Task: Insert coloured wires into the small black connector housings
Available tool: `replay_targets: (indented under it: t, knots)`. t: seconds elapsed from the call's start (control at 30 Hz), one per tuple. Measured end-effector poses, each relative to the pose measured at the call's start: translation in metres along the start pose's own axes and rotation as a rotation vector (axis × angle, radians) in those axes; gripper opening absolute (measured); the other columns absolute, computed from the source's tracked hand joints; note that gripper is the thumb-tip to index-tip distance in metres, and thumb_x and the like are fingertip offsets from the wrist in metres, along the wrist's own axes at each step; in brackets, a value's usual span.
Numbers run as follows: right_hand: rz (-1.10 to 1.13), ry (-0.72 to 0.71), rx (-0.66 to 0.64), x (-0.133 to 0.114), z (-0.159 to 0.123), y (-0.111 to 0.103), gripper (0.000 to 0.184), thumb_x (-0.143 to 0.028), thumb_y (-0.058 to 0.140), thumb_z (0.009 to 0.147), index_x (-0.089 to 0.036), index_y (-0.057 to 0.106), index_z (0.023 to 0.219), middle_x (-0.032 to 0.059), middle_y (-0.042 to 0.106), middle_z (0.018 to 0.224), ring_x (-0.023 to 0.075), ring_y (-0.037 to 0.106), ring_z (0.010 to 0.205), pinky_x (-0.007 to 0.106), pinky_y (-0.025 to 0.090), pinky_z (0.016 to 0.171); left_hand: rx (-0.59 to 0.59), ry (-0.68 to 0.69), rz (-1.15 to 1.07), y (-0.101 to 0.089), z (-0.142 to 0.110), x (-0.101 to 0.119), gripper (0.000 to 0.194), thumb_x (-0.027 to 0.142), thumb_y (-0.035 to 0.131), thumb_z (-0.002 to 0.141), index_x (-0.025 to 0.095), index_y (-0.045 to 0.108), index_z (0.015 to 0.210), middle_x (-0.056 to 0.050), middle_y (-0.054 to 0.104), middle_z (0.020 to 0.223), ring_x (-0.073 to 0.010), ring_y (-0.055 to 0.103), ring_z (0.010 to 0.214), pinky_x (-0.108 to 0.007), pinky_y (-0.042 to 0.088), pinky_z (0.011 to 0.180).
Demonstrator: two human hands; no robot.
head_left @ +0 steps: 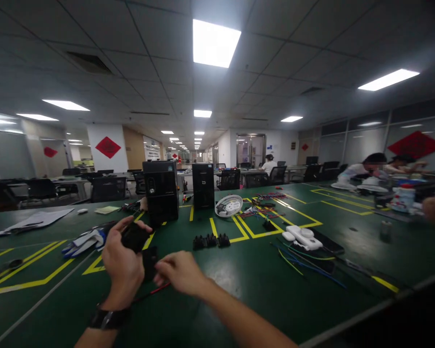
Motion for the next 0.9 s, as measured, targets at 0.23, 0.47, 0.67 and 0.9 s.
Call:
replay_targets:
  t: [0.23, 0.47, 0.67, 0.9]
  knots:
    - [-0.378, -0.354, 0.341, -0.033, -0.027, -0.059, 0.058, -0.018, 0.063, 0.08, -0.02, 0.044, 0.134, 0.0092, 0.049, 0.135, 0.0203, 0.042, 0.128, 0.037, 0.032, 0.108, -0.166, -0.409, 0.027, 0.037, -0.034, -0.036, 0.038, 0.038, 0.046, 0.086, 0.018, 0.054, 0.117, 0.0, 0.067, 0.072, -0.0148, 0.062, 0.06, -0.029, 0.049, 0.061]
    - [-0.515, -0.269, 0.121, 0.025, -0.066, -0.121, 0.083, -0.024, 0.076, 0.07, -0.024, 0.035, 0.142, 0.0097, 0.05, 0.135, 0.0246, 0.045, 0.125, 0.041, 0.033, 0.106, -0.422, -0.913, -0.068, 0.104, -0.141, -0.152, 0.036, 0.045, 0.052, 0.085, 0.012, 0.06, 0.097, -0.009, 0.068, 0.086, -0.0152, 0.064, 0.069, -0.026, 0.049, 0.064]
    - [-0.687, 0.061, 0.23, 0.118, -0.06, -0.21, 0.064, -0.024, 0.077, 0.067, -0.017, 0.053, 0.127, 0.0127, 0.059, 0.122, 0.0273, 0.053, 0.115, 0.04, 0.038, 0.099, -0.778, -0.609, 0.245, 0.101, -0.166, -0.167, 0.052, 0.054, 0.044, 0.087, 0.02, 0.043, 0.125, -0.007, 0.065, 0.094, -0.0175, 0.061, 0.08, -0.03, 0.047, 0.07]
    - [-0.773, 0.167, 0.01, 0.178, -0.009, -0.222, 0.066, -0.026, 0.081, 0.063, -0.018, 0.058, 0.124, 0.0119, 0.062, 0.122, 0.0274, 0.055, 0.114, 0.036, 0.04, 0.097, -1.138, -0.39, 0.477, 0.1, -0.195, -0.156, 0.043, 0.047, 0.035, 0.092, 0.021, 0.047, 0.125, -0.007, 0.06, 0.109, -0.0184, 0.057, 0.097, -0.033, 0.04, 0.09]
Point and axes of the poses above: each hand's wrist, its own z-axis towards the middle knuckle, its own y-axis out of the palm, x = y × z, the point moved 7 cm from there along z, towards the middle knuckle
